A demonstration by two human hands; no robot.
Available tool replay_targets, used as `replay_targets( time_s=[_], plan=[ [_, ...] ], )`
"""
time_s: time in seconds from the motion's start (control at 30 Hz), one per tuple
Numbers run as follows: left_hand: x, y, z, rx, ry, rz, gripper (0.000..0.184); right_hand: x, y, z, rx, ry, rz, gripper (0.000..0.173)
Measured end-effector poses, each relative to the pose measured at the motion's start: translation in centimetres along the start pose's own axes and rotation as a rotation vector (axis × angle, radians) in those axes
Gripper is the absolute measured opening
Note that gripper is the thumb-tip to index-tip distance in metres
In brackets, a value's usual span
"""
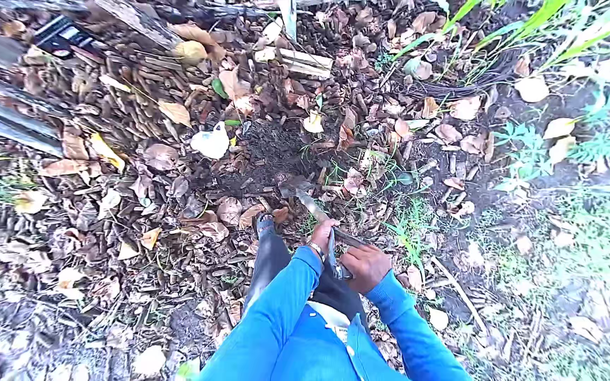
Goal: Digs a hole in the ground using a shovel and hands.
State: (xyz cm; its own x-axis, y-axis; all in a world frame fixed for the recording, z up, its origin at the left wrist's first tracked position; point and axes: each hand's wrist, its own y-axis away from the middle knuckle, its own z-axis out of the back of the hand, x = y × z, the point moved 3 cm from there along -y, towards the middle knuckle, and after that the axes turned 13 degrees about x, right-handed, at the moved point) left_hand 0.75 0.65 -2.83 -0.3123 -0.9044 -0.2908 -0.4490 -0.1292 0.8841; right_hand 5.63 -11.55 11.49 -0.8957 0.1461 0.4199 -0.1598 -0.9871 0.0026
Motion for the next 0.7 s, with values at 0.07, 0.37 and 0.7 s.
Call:
replay_targets(
  time_s=[0.07, 0.37, 0.7],
  plan=[
    [-0.1, 1.0, 0.7, -0.027, -0.026, -0.017, 0.009, 1.5, -0.3, 0.2, -0.011, 0.002, 0.008, 0.016],
    [-2.0, 0.6, 3.9, -0.051, -0.196, 0.078, 0.028, 4.2, -2.8, -0.8, 0.048, -0.027, -0.103, 0.013],
    [-8.9, -0.8, 3.3, -0.052, -0.175, 0.132, 0.04, 3.7, -9.6, 2.3, 0.071, 0.029, -0.107, 0.017]
  ],
)
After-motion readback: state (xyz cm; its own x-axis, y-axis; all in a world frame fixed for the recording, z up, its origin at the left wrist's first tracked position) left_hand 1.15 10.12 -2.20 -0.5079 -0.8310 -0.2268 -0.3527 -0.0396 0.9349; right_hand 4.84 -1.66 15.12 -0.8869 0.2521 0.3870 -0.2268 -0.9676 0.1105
